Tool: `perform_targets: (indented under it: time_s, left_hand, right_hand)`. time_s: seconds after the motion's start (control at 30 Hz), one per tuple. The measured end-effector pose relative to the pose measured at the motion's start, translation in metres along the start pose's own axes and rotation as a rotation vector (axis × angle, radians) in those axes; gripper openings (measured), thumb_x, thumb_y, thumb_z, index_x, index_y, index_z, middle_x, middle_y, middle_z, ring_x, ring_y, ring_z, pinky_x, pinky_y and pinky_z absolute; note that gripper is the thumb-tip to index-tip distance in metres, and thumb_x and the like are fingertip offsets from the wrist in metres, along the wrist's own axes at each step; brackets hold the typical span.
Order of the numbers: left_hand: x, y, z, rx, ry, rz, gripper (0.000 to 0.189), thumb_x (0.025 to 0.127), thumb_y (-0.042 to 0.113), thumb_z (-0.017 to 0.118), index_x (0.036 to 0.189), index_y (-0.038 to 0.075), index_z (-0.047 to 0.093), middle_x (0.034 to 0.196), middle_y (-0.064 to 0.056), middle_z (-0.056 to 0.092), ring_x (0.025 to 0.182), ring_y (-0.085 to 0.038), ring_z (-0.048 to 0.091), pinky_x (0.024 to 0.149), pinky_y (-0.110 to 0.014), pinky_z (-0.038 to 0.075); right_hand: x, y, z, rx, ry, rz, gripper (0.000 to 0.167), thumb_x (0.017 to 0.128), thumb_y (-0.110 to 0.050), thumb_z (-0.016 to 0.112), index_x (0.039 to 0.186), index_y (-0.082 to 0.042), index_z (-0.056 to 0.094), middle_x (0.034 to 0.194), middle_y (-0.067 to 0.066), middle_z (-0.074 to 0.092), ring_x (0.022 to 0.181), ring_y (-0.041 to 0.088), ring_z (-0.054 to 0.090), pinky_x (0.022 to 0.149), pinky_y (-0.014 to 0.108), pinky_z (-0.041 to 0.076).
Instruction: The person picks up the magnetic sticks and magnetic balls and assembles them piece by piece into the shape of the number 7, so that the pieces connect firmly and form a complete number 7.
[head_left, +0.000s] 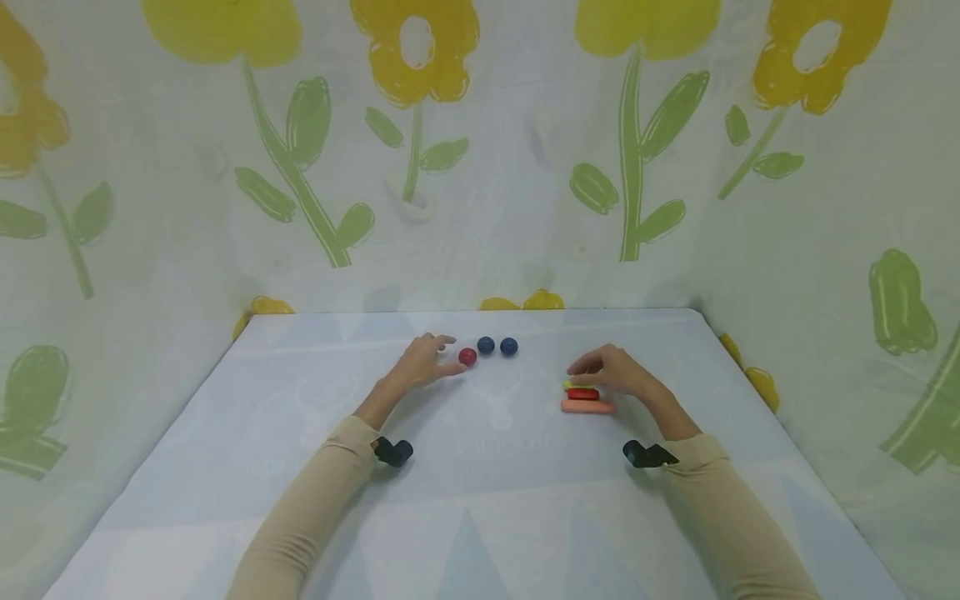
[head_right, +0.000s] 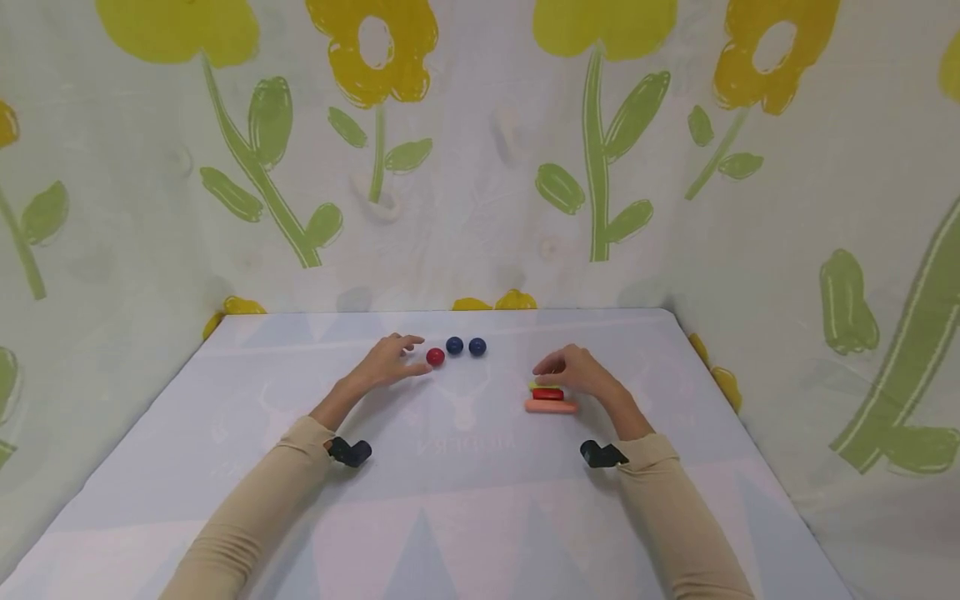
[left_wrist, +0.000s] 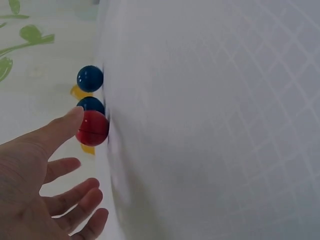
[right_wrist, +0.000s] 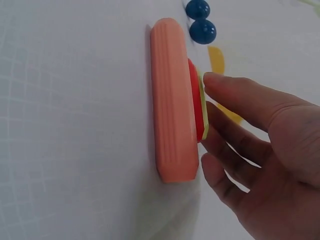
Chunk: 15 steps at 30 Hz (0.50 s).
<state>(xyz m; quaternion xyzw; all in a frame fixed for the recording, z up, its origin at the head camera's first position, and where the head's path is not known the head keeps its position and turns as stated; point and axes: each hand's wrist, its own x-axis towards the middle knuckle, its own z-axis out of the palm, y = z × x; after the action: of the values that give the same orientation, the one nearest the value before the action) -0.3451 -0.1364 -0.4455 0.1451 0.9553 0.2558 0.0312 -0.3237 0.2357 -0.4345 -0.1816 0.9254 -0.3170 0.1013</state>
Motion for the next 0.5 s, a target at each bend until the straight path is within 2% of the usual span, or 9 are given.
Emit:
perform_targets:
  time_s: [0.23, 0.5]
  left_hand:
    - [0.0022, 0.0068, 0.0047, -0.115, -0.016, -0.037, 0.056, 0.089, 0.040, 0.071, 0.135, 0.013, 0.057, 0.129, -0.014, 0.060, 0.118, -0.029, 0.056, 0.097, -0.044, 0.051]
    - [0.0082, 0.0093, 0.0065, -0.132, -0.003, -0.007, 0.051, 0.090, 0.035, 0.071, 0.133, 0.010, 0.059, 0.126, -0.014, 0.063, 0.115, -0.028, 0.058, 0.097, -0.043, 0.050]
  right_hand:
    - [-0.0011, 0.0062, 0.0051, 0.034, -0.003, 0.016, 0.020, 0.091, -0.021, 0.070, 0.107, -0.011, 0.076, 0.105, 0.007, 0.074, 0.090, 0.016, 0.063, 0.081, 0.030, 0.053]
    - [-0.0005, 0.0086, 0.0079, 0.065, 0.014, 0.011, 0.021, 0.091, -0.022, 0.070, 0.107, -0.011, 0.076, 0.107, 0.008, 0.074, 0.090, 0.016, 0.062, 0.079, 0.027, 0.051]
